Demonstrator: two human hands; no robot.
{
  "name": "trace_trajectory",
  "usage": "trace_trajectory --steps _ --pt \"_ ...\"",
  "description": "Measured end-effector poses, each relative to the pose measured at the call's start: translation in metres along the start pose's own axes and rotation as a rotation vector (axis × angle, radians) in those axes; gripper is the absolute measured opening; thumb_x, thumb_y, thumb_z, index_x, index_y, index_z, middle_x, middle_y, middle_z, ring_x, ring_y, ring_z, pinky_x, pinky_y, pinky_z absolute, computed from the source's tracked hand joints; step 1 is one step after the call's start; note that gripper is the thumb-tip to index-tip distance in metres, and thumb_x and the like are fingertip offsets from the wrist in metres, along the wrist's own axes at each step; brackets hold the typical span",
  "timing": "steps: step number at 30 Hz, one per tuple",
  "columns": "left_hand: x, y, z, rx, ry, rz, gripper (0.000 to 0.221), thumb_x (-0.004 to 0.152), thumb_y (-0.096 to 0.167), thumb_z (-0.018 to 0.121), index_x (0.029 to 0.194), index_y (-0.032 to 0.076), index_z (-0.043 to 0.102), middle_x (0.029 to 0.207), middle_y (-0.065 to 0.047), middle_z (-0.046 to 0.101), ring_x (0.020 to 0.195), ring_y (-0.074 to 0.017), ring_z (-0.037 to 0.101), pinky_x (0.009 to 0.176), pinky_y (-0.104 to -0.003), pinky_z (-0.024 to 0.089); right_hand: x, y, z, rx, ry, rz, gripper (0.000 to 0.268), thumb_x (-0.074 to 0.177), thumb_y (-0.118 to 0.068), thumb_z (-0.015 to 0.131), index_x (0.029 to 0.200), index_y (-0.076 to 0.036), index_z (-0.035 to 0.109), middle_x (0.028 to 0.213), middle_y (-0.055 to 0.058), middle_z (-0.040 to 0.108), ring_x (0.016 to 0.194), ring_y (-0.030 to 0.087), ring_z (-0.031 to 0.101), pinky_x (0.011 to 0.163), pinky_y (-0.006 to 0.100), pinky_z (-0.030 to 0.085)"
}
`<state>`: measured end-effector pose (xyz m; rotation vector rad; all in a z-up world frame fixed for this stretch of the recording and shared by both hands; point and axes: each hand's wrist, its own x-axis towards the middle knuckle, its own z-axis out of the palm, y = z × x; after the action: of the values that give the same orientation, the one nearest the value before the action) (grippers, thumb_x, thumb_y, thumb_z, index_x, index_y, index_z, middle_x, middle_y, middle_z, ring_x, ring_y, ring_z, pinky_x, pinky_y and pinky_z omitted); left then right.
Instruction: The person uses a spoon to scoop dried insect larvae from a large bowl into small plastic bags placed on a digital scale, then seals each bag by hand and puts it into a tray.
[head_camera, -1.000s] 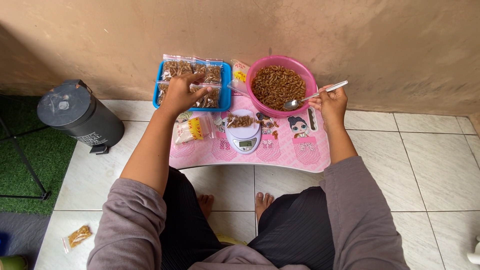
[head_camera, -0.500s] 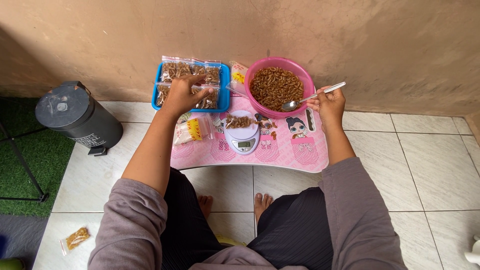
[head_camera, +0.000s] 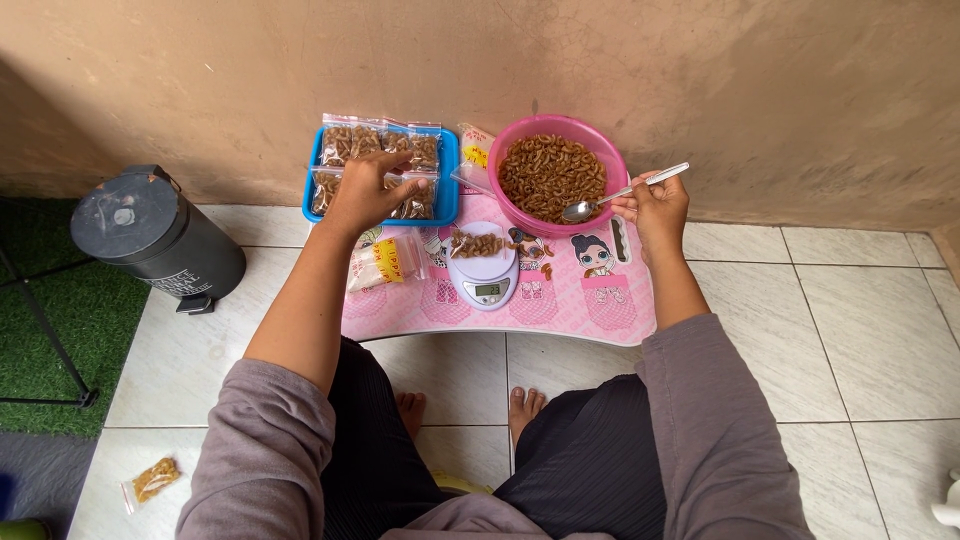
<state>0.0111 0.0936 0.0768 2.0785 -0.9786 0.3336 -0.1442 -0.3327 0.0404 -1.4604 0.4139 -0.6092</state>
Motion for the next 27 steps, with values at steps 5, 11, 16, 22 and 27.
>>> trace_trajectory --steps 5,11,16,22,27 --pt "-0.001 0.002 0.006 -0.015 -0.01 -0.001 0.047 0.089 0.035 0.085 0.12 0.002 0.074 0.097 -0.014 0.077 0.091 -0.0322 0.075 0.087 -0.044 0.055 -0.001 -0.004 0.004 -0.002 0.005 0.004 0.013 0.106 -0.009 0.054 0.117 -0.01 0.048 0.086 0.008 0.066 0.072 0.021 0.078 0.069 0.031 0.071" --pt "0.005 0.004 0.018 -0.039 -0.027 0.009 0.045 0.088 0.032 0.085 0.12 0.002 0.074 0.097 -0.015 0.077 0.091 -0.0322 0.075 0.087 -0.044 0.055 0.0 -0.004 0.01 -0.007 0.014 0.009 0.013 0.105 -0.01 0.054 0.116 -0.01 0.048 0.086 0.008 0.066 0.072 0.021 0.078 0.069 0.031 0.072" --pt "0.009 0.001 0.036 -0.02 -0.14 -0.012 0.041 0.09 0.035 0.084 0.117 0.005 0.077 0.097 -0.013 0.078 0.091 -0.0289 0.076 0.087 -0.041 0.056 0.001 -0.001 0.015 0.003 0.004 0.013 0.012 0.106 -0.01 0.054 0.116 -0.01 0.048 0.085 0.009 0.066 0.072 0.021 0.078 0.07 0.033 0.072" --pt "0.009 0.003 0.061 -0.04 -0.261 0.023 0.04 0.086 0.035 0.082 0.109 0.002 0.076 0.096 -0.018 0.077 0.093 -0.0347 0.076 0.086 -0.047 0.057 0.008 0.005 0.021 0.016 -0.005 0.028 0.011 0.106 -0.01 0.055 0.115 -0.01 0.049 0.085 0.008 0.066 0.071 0.021 0.078 0.07 0.033 0.072" --pt "0.012 -0.005 0.076 -0.011 -0.341 -0.007 0.042 0.084 0.038 0.082 0.111 0.007 0.076 0.099 -0.015 0.078 0.095 -0.0319 0.075 0.087 -0.045 0.057 0.01 0.005 0.027 0.031 -0.013 0.032 0.012 0.106 -0.01 0.055 0.115 -0.011 0.049 0.087 0.01 0.067 0.072 0.022 0.078 0.071 0.035 0.072"
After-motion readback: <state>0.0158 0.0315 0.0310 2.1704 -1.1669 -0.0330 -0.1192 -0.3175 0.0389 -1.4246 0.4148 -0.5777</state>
